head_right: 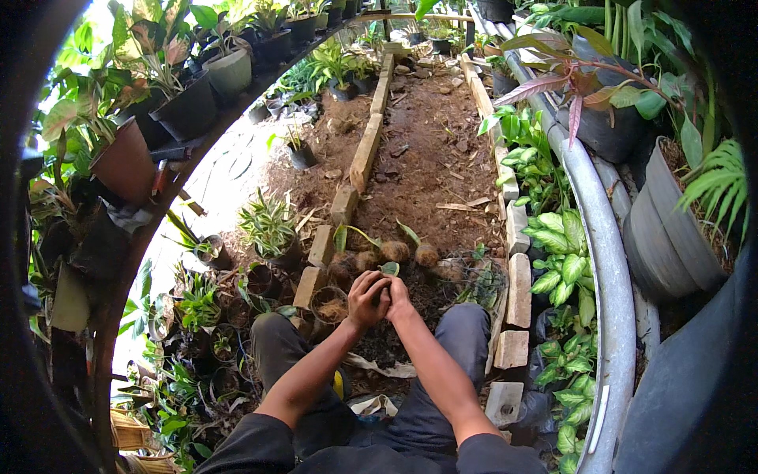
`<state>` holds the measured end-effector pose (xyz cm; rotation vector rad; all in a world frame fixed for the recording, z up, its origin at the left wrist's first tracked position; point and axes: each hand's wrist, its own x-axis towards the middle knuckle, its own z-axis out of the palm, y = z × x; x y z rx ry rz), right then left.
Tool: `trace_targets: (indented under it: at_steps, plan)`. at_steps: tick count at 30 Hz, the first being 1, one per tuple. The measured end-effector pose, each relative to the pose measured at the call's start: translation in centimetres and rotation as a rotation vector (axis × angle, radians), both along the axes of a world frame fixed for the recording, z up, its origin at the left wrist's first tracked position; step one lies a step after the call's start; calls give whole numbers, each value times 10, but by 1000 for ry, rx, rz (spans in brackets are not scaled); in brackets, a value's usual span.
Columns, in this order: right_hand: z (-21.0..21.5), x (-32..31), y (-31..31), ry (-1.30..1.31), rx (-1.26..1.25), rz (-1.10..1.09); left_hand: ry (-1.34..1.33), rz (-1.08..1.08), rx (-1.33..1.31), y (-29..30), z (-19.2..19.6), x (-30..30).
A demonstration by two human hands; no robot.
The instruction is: The person sits on the ground in a garden bed and repeatedly packs soil around small plants with their hands. They handle each plant individually, pressing soil into the root ball and around the base, then place the plants into the prepared bed.
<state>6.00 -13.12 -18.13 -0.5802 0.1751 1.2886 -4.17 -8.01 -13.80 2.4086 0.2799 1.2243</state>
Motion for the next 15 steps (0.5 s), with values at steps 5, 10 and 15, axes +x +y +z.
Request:
trace_targets:
  at_steps: [5,10,15]
  plan:
    - [4,-6,5,-38,-89,18,-44,-22,-60,7,-7,-3]
    - [18,-4,-1,18,19,67,-7,-38,30,11,10,-7]
    - [2,5,-4,81,30,80,-15,-101,15,14,17,-4]
